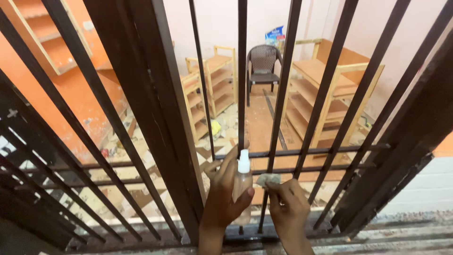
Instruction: The person sprays a cleaning solution onto a metal gate and wipes it with a cloth. The person repeatedly sprays and wipes different sections of the gate bars and frame.
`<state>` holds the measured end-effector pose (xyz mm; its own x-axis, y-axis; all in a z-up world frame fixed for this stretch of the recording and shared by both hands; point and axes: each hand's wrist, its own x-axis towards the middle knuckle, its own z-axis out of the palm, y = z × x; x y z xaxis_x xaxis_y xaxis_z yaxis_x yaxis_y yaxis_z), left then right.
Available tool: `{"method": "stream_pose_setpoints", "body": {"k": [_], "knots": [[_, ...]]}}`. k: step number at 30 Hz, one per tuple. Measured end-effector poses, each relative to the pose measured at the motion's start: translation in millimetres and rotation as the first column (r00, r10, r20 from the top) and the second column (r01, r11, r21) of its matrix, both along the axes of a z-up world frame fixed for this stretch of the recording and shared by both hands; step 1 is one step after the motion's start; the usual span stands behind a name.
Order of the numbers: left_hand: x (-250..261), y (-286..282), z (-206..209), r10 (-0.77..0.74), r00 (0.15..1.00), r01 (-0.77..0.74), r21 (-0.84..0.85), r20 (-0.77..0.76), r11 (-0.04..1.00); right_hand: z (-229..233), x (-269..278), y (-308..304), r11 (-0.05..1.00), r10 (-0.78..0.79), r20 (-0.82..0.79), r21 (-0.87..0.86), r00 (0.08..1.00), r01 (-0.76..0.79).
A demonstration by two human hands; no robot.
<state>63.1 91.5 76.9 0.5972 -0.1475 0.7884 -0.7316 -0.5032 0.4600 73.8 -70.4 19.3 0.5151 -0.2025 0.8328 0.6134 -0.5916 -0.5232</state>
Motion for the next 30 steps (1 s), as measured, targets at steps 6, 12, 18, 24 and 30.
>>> {"method": "stream_pose_setpoints", "body": {"k": [6,12,18,24,30], "knots": [[7.1,7.6,-14.1,-0.14,0.989,0.136,-0.061,-0.055,0.989,70.5,6.7,16.6,0.983,0.183,0.137,-0.039,0.973,-0.179],[3.7,10.0,-7.3,-0.074,0.997,0.074,0.073,0.005,0.995,66.9,12.2,11.8,0.929,0.369,-0.134,0.024,0.92,-0.369],[10.3,9.1,-15.2,-0.062,0.997,0.06,0.051,0.045,0.997,22.8,6.2,5.5,0.909,0.309,-0.208,-0.223,0.928,-0.352],[12.8,-0.7,-21.3,0.011,0.997,-0.012,0.012,0.075,1.0,32.9,-9.5,4.6,0.998,-0.048,0.102,-0.037,0.994,0.052],[19.9,-9.6,-21.0,0.118,0.984,-0.118,-0.01,0.135,0.993,-5.2,21.7,1.0,0.987,-0.038,-0.06,-0.159,0.997,0.028]]}}
